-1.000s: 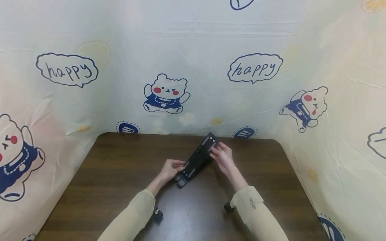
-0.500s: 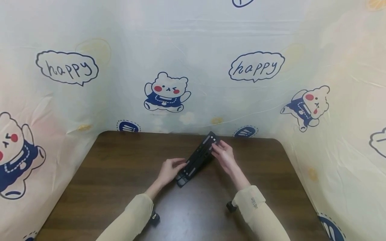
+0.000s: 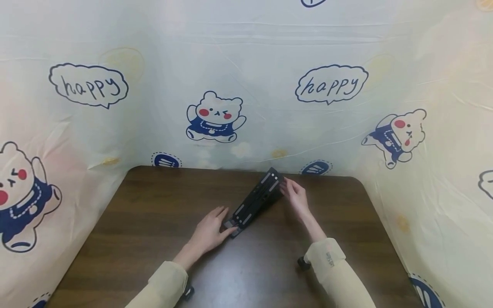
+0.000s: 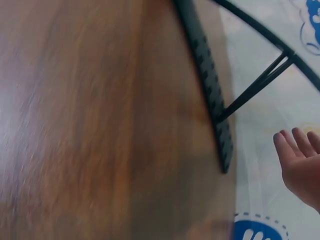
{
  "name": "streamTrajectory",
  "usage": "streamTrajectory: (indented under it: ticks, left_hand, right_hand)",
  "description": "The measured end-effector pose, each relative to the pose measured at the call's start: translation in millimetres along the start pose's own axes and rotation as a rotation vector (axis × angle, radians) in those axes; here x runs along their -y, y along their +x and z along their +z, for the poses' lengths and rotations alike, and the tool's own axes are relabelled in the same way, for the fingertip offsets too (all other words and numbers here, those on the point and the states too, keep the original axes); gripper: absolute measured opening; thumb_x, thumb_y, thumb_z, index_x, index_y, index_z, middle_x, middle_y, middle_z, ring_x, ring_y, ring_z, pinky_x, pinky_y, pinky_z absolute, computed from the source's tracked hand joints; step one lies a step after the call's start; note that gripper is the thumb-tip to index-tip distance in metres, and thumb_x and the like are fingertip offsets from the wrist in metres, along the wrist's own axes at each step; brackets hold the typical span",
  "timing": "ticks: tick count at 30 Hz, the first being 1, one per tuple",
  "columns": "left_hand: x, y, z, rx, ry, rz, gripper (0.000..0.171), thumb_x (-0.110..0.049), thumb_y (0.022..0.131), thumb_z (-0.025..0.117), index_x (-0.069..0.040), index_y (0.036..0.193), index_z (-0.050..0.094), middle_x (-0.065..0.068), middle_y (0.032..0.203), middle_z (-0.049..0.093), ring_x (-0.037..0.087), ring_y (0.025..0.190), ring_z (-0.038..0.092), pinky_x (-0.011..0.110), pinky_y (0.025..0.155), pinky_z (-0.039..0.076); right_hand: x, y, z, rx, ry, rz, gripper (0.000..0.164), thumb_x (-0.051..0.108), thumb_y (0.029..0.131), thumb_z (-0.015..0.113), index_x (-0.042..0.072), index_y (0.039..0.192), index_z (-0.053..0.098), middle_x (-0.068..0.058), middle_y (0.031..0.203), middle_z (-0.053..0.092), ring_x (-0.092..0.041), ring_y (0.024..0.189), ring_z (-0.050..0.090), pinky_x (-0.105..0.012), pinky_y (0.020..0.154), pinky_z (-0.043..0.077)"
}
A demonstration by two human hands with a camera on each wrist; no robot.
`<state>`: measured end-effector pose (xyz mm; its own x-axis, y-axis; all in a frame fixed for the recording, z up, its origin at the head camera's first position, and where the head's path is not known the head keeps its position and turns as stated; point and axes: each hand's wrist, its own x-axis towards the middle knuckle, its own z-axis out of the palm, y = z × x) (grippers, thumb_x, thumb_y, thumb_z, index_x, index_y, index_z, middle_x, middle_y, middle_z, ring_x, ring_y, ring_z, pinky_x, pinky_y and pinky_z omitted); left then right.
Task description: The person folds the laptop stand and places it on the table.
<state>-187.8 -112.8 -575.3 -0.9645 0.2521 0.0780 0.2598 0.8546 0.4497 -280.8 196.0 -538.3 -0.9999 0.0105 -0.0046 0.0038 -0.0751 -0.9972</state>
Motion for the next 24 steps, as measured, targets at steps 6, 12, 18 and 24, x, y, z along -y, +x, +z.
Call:
streamTrajectory:
  ticks: [6,12,18,24]
  left_hand:
    - [-0.9,-4.2,3.4,-0.007,0.035,0.005,0.077,-0.053,0.098,0.080,0.003,0.149,0.064,0.026,0.157,0.062,0.045,0.148,0.059,0.060,0.120,0.053]
    - [-1.1,-6.9,9.9,-0.022,0.080,0.037,0.070,-0.053,0.097,0.081,0.001,0.141,0.071,0.025,0.151,0.067,0.044,0.145,0.062,0.059,0.118,0.055]
    - [-4.3,-10.0,9.1,-0.007,0.077,0.017,0.068,-0.052,0.097,0.082,0.000,0.139,0.073,0.025,0.154,0.065,0.044,0.148,0.060,0.060,0.120,0.053]
    - [-4.3,-11.2,9.7,-0.010,0.074,0.012,0.067,-0.052,0.096,0.082,0.000,0.137,0.074,0.025,0.154,0.065,0.044,0.148,0.060,0.060,0.120,0.053]
  right_hand:
    - [-22.2,8.8,-19.6,0.033,-0.329,-0.051,0.044,0.020,0.118,0.050,-0.005,0.154,0.057,-0.030,0.153,0.063,-0.044,0.146,0.062,-0.050,0.123,0.052]
    - [-105.9,53.7,-58.9,0.064,-0.567,-0.158,0.049,0.045,0.114,0.057,0.015,0.152,0.066,-0.013,0.155,0.068,-0.033,0.145,0.064,-0.053,0.121,0.053]
    - [-109.6,52.4,-53.8,0.117,-0.715,-0.157,0.051,0.037,0.115,0.057,0.010,0.158,0.059,-0.018,0.161,0.061,-0.039,0.152,0.057,-0.060,0.127,0.045]
    - [-89.8,37.8,-42.0,0.153,-0.743,-0.132,0.054,0.035,0.114,0.057,0.006,0.159,0.055,-0.024,0.163,0.057,-0.045,0.152,0.054,-0.064,0.127,0.042]
